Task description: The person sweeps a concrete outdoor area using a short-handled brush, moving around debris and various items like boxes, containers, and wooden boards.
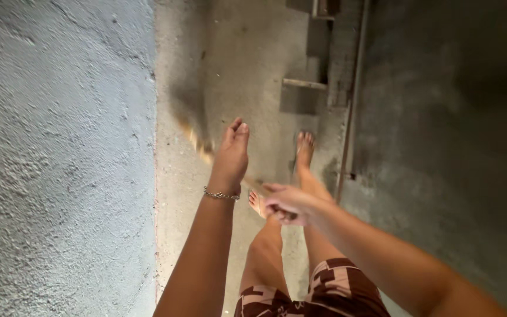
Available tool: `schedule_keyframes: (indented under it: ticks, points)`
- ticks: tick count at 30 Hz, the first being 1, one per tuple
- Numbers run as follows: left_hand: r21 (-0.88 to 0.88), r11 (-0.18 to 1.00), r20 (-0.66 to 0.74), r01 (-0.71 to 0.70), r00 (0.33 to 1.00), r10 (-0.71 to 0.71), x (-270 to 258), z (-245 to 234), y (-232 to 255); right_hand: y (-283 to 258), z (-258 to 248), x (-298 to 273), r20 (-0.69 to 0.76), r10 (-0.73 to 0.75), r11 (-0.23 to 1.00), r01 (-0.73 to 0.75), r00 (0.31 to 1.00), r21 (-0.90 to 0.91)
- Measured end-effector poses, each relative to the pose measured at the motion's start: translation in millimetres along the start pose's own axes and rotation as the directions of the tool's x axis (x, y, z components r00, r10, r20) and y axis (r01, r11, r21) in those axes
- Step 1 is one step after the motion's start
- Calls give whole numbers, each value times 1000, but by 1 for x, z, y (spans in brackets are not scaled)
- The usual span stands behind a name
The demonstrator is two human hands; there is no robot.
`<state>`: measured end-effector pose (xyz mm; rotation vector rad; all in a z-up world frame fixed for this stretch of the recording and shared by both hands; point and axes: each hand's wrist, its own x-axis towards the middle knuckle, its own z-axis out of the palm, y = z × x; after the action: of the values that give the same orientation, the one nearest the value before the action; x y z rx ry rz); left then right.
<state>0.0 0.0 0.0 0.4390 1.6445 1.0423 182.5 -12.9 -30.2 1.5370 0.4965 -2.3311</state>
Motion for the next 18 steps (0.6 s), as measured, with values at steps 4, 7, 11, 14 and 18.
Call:
schedule_keyframes:
  ticks: [4,7,11,14,18]
  points:
    - [-6,1000,-52,15,999,-15,29,-1,24,-28,-20,92,-7,174,919,-165,985,-357]
    - [50,998,-132,44,991,-37,49,-6,41,-115,-98,150,3,277,887,-254,961,-386]
    - [1,999,-186,-38,982,37,76,9,62,-322,-192,127,43,112,978,-102,993,-184]
    - [-64,994,-222,84,970,-96,103,24,90,-430,-186,76,-123,-276,939,240,953,-245]
    - [-114,984,-250,133,955,-158,123,39,121,-447,-140,37,-352,-568,819,470,744,-329]
